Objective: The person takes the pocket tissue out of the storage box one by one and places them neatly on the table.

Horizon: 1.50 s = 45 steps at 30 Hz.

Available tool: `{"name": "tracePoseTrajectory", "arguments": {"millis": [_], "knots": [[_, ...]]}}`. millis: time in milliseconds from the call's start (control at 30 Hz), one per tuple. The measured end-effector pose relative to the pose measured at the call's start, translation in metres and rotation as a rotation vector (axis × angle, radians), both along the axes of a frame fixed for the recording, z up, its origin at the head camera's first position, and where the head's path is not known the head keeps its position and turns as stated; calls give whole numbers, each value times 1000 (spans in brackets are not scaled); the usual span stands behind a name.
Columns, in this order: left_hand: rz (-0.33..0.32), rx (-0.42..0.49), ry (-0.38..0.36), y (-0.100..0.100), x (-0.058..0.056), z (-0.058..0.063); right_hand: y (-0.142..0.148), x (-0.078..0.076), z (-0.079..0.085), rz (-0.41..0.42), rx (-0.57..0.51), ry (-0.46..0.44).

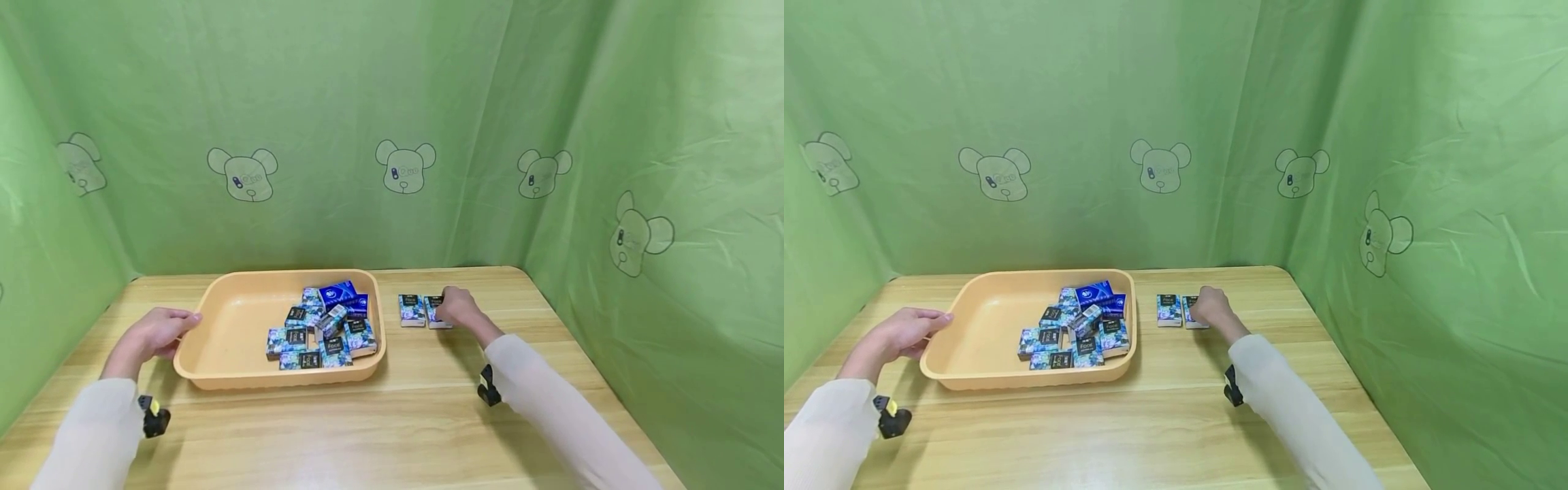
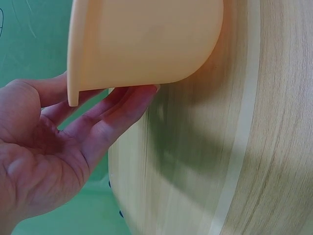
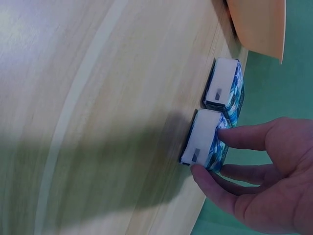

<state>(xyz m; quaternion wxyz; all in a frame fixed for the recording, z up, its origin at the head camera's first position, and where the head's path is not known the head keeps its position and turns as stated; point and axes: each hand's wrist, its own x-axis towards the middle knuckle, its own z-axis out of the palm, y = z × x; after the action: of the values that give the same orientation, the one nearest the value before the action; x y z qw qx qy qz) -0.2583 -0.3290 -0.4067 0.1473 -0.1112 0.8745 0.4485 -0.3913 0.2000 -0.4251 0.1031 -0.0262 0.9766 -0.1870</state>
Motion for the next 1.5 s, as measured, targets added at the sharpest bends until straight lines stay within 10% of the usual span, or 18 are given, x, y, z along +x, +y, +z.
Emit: {"name": "tracePoseTrajectory", "arguments": {"millis": [1500], "knots": [[10,25,12,1,1,-2,-5,-1,3,26,-2,23]]}}
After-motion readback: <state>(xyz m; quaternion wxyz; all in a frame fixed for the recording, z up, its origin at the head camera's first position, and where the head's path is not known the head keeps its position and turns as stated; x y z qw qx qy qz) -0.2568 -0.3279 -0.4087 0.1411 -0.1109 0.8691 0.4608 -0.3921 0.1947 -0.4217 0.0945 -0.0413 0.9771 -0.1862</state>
